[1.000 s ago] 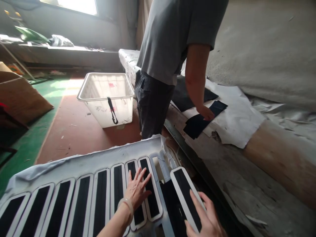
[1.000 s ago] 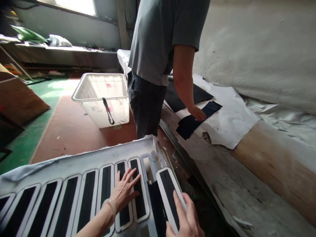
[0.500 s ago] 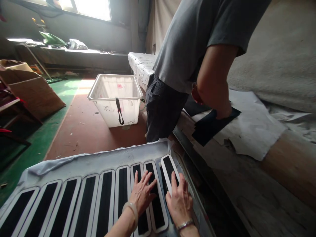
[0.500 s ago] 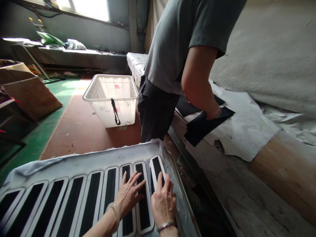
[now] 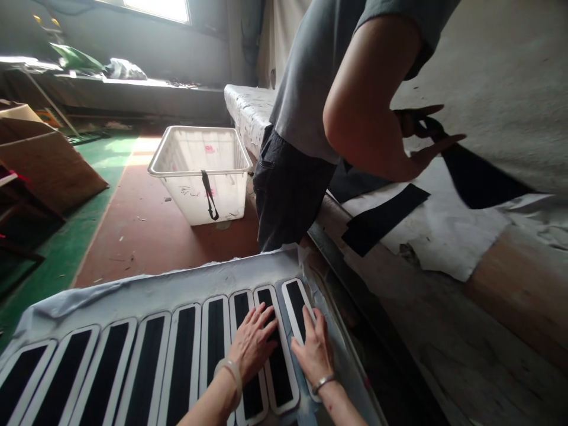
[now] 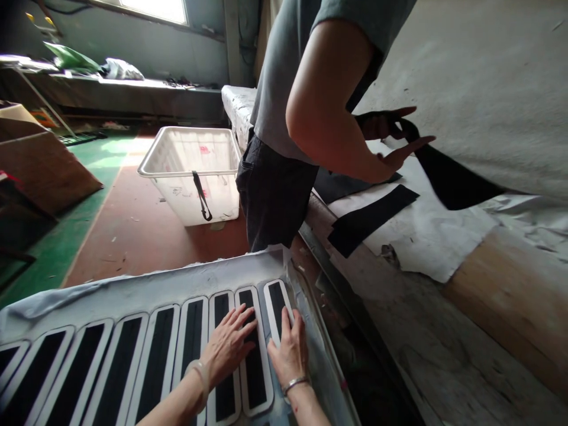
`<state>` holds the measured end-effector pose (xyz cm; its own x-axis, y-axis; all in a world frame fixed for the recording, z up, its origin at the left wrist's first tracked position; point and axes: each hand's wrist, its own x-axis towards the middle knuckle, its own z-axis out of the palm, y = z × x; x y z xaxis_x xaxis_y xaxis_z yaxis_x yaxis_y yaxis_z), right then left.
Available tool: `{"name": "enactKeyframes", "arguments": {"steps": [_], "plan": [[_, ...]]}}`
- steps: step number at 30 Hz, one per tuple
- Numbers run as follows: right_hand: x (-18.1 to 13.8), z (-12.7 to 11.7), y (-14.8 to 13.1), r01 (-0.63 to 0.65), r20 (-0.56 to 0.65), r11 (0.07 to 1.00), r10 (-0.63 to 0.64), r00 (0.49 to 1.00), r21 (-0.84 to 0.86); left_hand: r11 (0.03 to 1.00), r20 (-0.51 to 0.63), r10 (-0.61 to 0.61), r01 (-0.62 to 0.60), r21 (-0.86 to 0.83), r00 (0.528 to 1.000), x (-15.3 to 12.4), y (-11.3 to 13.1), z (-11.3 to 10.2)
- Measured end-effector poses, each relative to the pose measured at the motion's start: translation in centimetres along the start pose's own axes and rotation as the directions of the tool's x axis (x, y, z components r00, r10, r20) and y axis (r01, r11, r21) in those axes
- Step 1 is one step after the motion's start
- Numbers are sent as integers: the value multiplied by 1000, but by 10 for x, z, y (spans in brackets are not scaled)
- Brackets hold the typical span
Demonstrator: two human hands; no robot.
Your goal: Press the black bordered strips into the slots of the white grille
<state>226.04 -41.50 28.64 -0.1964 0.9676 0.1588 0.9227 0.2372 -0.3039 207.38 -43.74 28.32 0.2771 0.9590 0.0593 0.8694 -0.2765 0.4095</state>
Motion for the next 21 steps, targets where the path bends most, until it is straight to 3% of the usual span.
{"name": "enactKeyframes", "arguments": {"steps": [7,15,21], "plan": [[1,19,0,-23,29,997,21,999,67,999,-33,-40,41,32,999,12,0,6],[1,9,-21,-13,119,956,50,992,-292,997,-54,-55,58,55,997,19,-2,23],[-2,11,-19,-25,154,924,90,984,-381,996,-26,-55,56,67,998,19,-3,25]]}}
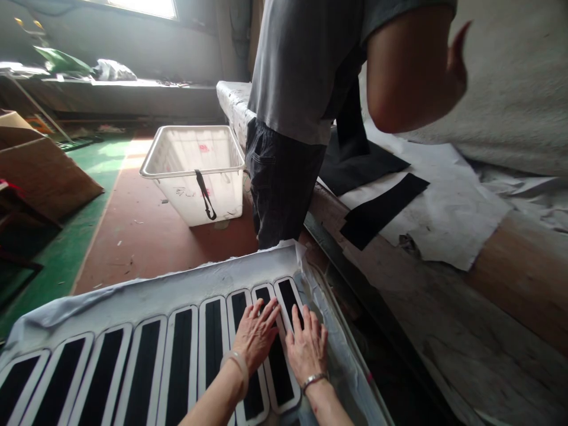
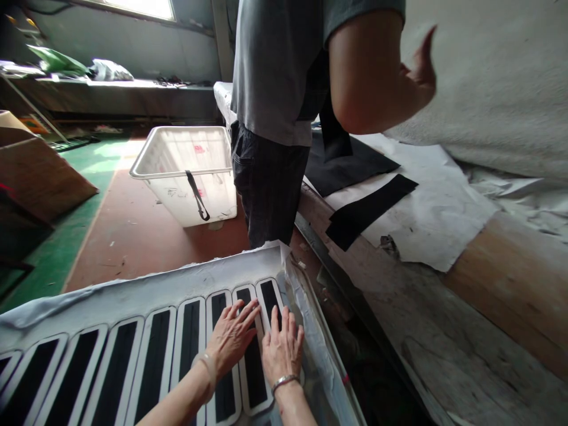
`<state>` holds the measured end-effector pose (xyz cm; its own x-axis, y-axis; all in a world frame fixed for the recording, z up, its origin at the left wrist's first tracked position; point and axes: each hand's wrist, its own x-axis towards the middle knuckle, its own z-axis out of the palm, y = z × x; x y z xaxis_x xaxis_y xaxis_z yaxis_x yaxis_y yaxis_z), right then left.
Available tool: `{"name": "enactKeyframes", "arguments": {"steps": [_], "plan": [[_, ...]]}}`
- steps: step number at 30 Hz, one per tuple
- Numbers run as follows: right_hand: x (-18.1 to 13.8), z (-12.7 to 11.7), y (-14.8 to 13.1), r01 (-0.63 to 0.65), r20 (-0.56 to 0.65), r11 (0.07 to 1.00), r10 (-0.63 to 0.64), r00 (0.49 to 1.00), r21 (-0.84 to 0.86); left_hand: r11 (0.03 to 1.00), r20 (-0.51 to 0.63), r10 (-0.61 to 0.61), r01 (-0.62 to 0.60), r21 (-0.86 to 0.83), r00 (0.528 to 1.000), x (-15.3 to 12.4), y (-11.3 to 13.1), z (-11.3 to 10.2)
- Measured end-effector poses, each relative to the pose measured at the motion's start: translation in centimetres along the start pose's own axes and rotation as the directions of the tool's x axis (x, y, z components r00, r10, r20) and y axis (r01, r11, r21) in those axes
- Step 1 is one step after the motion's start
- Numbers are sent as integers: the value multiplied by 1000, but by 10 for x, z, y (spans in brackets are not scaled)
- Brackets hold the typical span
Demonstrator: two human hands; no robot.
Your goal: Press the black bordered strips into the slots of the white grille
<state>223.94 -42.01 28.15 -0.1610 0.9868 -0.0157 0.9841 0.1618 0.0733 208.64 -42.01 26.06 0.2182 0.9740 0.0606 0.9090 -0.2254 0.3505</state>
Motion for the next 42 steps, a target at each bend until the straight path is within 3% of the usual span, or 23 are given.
{"name": "enactKeyframes", "arguments": {"steps": [11,18,23,26,32,37,39,40,41,42], "plan": [[-5,4,1,-20,4,994,20,1000,110,997,-54,-18,22,70,998,6,16,-3],[-40,42,50,111,-204,909,-29,979,401,998,-82,-19,24,58,996,9,24,-3],[-61,56,48,63,-263,887,67,962,458,997,-114,-27,35,70,993,7,22,1],[-65,56,40,28,-253,890,100,962,455,997,-134,-12,22,75,991,8,23,4],[-68,50,31,8,-222,964,53,974,265,997,-104,-2,9,72,995,3,26,6],[-95,26,24,-12,-161,931,75,984,364,994,-5,-6,6,109,1000,1,23,11],[-135,14,18,29,-176,839,80,981,544,993,18,-12,10,120,1000,1,21,15],[-162,9,15,-6,-97,746,94,991,666,993,23,-14,11,121,1000,1,20,17],[-192,5,9,-126,76,631,106,991,766,993,27,-14,10,119,1000,1,20,18],[-223,5,3,-286,280,515,92,956,808,993,30,-12,9,114,999,0,19,20]]}}
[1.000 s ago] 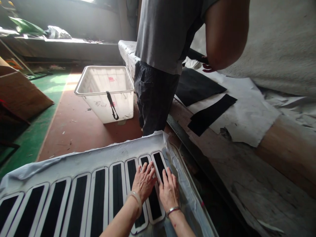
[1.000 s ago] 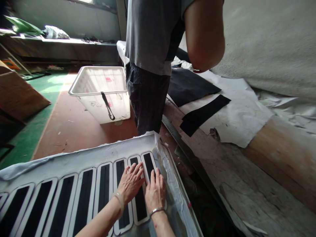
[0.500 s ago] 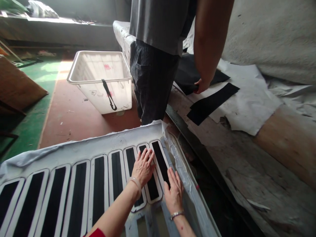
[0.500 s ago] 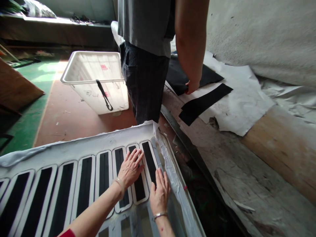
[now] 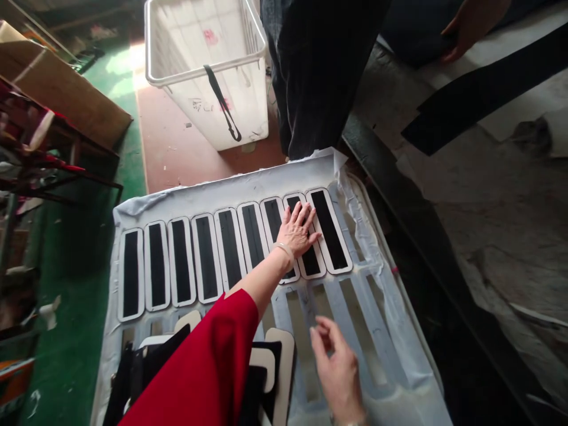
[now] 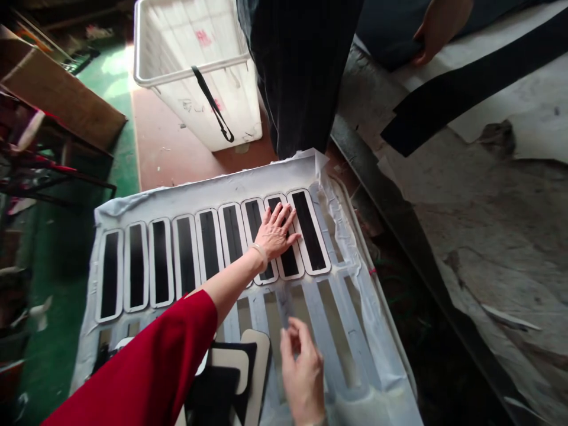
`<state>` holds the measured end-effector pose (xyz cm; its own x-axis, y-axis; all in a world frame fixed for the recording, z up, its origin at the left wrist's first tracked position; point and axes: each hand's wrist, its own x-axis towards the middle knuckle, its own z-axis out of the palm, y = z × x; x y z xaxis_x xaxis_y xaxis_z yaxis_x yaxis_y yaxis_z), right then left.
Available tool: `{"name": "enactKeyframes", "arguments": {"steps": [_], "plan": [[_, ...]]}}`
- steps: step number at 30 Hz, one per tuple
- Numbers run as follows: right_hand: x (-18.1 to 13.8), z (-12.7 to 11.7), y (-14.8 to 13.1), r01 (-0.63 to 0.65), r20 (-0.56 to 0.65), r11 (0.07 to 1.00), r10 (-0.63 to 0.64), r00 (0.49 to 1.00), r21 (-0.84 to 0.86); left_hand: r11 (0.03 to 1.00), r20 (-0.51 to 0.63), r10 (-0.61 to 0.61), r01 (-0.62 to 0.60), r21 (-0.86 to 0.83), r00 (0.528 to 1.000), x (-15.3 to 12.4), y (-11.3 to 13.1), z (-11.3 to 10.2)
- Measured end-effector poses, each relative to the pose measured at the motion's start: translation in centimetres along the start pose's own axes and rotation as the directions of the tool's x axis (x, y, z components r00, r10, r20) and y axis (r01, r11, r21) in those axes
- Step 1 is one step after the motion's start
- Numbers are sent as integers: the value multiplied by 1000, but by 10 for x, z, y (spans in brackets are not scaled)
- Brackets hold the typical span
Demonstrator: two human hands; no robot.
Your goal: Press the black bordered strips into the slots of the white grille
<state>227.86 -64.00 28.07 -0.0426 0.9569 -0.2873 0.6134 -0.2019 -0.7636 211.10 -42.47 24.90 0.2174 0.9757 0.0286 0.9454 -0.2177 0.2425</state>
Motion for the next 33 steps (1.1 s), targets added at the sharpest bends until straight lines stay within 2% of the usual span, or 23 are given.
{"name": "enactKeyframes", "arguments": {"steps": [1,2,3,5,7,8,11,13,15,17,19,21,23,25,26,27,29,31,33], "plan": [[-29,9,5,-92,87,991,84,993,94,1000,3,3,-3,-7,1000,-1,0,1],[-54,19,11,-148,118,982,134,984,118,1000,6,6,-6,-14,1000,-1,-1,2],[-74,30,15,-118,143,986,102,984,114,1000,12,8,-8,-21,1000,-1,-1,3],[-98,49,18,40,206,992,-64,976,117,999,31,17,-16,-31,999,-1,-3,2],[-104,62,13,159,237,980,-183,954,118,999,66,36,-34,-34,997,0,-5,-2],[-103,66,8,176,247,977,-201,948,119,998,86,51,-48,-33,995,1,-7,-7],[-90,69,-7,139,312,981,-174,934,132,995,112,104,-103,-18,988,-6,-14,-32],[-79,67,-15,105,369,984,-151,917,141,991,94,135,-132,-30,986,-24,-22,-57],[-68,64,-21,89,409,985,-143,901,146,987,101,139,-130,-92,985,-59,-35,-84],[-58,62,-27,83,425,987,-134,895,136,982,160,111,-84,-169,981,-111,-51,-107],[-51,63,-37,82,445,991,-122,887,109,983,222,-17,56,-174,975,-177,-71,-122],[-49,69,-51,92,495,992,-125,860,91,949,254,-249,288,-129,935,-251,-91,-127],[-56,82,-66,110,572,992,-128,810,66,849,235,-490,521,-89,839,-324,-105,-122],[-73,102,-77,148,631,989,-97,769,-28,701,225,-679,708,-86,699,-387,-110,-108],[-85,113,-79,175,643,980,-71,763,-99,624,263,-732,773,-111,629,-412,-108,-99],[-97,125,-79,201,623,962,-43,781,-185,571,290,-756,808,-146,587,-432,-105,-90],[-121,146,-75,220,556,934,-29,831,-280,553,276,-760,808,-202,589,-456,-97,-73],[-136,159,-71,181,477,947,-35,878,-264,527,190,-796,813,-248,574,-464,-93,-66],[-140,158,-74,130,450,974,-33,892,-187,494,132,-826,817,-297,548,-463,-94,-69]]}}
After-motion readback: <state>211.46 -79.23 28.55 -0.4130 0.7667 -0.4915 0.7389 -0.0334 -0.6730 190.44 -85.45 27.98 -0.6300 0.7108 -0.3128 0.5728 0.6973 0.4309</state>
